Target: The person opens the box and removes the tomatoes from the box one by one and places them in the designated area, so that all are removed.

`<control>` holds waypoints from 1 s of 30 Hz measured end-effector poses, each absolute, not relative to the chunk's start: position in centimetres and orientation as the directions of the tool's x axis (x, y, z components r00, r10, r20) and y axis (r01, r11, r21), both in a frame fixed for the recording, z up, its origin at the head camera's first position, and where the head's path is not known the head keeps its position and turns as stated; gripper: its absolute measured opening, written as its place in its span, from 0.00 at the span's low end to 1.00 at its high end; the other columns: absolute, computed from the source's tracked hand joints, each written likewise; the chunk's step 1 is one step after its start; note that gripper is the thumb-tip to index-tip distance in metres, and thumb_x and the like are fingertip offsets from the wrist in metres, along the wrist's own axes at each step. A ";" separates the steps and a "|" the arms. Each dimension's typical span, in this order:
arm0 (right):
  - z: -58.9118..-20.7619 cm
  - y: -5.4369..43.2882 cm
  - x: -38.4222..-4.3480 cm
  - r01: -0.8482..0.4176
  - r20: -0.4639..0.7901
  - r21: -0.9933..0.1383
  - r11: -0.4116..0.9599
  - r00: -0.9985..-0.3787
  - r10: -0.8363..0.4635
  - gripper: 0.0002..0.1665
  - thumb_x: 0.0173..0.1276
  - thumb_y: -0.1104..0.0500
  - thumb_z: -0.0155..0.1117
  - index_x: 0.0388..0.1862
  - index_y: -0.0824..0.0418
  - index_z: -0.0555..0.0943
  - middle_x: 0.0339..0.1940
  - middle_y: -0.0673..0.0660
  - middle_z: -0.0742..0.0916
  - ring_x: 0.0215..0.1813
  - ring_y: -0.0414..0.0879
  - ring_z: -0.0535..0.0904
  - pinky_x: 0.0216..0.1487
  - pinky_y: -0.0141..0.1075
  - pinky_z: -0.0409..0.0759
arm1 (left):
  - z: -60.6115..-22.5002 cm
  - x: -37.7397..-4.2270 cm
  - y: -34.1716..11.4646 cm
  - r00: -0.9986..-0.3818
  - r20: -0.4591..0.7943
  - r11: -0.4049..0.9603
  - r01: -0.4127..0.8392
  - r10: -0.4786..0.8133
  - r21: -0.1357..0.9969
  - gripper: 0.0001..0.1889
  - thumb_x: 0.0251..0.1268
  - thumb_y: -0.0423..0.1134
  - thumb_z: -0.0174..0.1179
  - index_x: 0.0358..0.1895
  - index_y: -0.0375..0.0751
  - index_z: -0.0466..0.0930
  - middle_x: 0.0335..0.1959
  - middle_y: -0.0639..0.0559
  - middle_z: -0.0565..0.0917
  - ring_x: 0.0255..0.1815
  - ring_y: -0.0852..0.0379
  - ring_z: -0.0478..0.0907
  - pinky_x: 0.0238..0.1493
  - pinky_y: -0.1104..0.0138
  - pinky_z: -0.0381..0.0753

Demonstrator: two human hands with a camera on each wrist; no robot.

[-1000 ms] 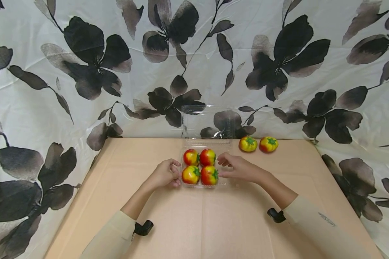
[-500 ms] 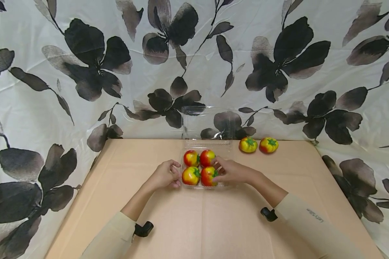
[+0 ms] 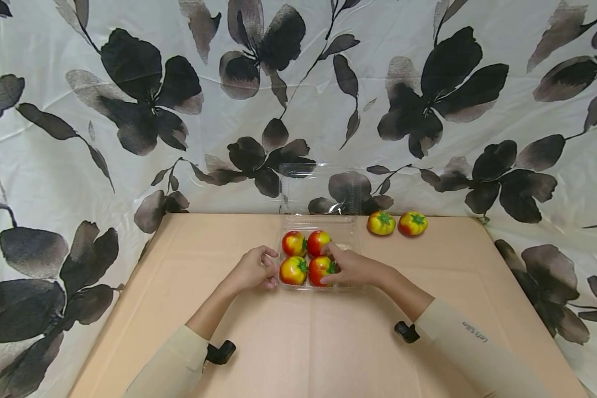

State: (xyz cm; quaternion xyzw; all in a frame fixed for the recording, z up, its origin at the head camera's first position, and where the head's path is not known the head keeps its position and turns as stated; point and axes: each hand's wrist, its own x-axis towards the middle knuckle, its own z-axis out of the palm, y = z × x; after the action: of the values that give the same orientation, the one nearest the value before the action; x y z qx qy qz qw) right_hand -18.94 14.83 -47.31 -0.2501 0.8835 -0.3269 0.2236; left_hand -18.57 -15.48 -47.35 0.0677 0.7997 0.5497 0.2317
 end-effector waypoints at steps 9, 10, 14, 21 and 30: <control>-47.7 14.6 -18.7 -0.312 -0.206 -0.691 0.652 -0.780 -0.591 0.39 0.66 0.43 0.74 0.65 0.54 0.64 0.53 0.56 0.83 0.52 0.46 0.79 0.63 0.43 0.82 | -47.3 -18.6 -15.4 -0.886 -0.287 0.382 -0.139 0.365 0.914 0.21 0.68 0.22 0.56 0.63 0.23 0.69 0.37 0.35 0.83 0.24 0.50 0.87 0.30 0.56 0.92; -47.7 14.6 -18.7 -0.313 -0.204 -0.693 0.650 -0.779 -0.593 0.39 0.66 0.44 0.74 0.65 0.54 0.64 0.53 0.56 0.83 0.52 0.46 0.79 0.63 0.43 0.82 | -47.3 -18.6 -15.4 -0.886 -0.286 0.383 -0.138 0.364 0.913 0.21 0.68 0.21 0.56 0.63 0.23 0.69 0.36 0.35 0.83 0.24 0.50 0.87 0.30 0.56 0.92; -47.7 14.7 -18.8 -0.311 -0.201 -0.702 0.641 -0.777 -0.597 0.38 0.67 0.45 0.73 0.66 0.54 0.63 0.54 0.55 0.83 0.53 0.45 0.79 0.63 0.43 0.81 | -47.4 -18.6 -15.4 -0.887 -0.287 0.390 -0.135 0.362 0.911 0.20 0.68 0.21 0.56 0.62 0.24 0.69 0.34 0.37 0.83 0.23 0.53 0.86 0.29 0.59 0.92; -47.4 15.0 -18.8 -0.310 -0.212 -0.700 0.643 -0.770 -0.602 0.37 0.68 0.46 0.73 0.67 0.51 0.63 0.56 0.54 0.82 0.55 0.44 0.79 0.66 0.42 0.81 | -47.4 -18.7 -15.3 -0.882 -0.298 0.392 -0.146 0.364 0.908 0.20 0.69 0.22 0.57 0.62 0.24 0.69 0.33 0.38 0.83 0.22 0.54 0.86 0.28 0.62 0.91; -47.1 15.5 -18.8 -0.294 -0.222 -0.716 0.633 -0.764 -0.606 0.38 0.68 0.46 0.73 0.70 0.51 0.64 0.63 0.57 0.80 0.62 0.48 0.77 0.71 0.49 0.78 | -47.2 -18.6 -15.3 -0.882 -0.298 0.392 -0.145 0.365 0.909 0.20 0.69 0.22 0.58 0.62 0.24 0.69 0.35 0.37 0.83 0.23 0.52 0.86 0.28 0.60 0.91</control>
State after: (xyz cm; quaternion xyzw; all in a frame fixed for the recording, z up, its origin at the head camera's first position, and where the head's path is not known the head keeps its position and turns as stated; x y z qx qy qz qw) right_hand -18.77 15.54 -47.07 -0.2574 0.8746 -0.3421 0.2276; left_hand -18.57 -15.32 -47.18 0.0685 0.8009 0.5473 0.2330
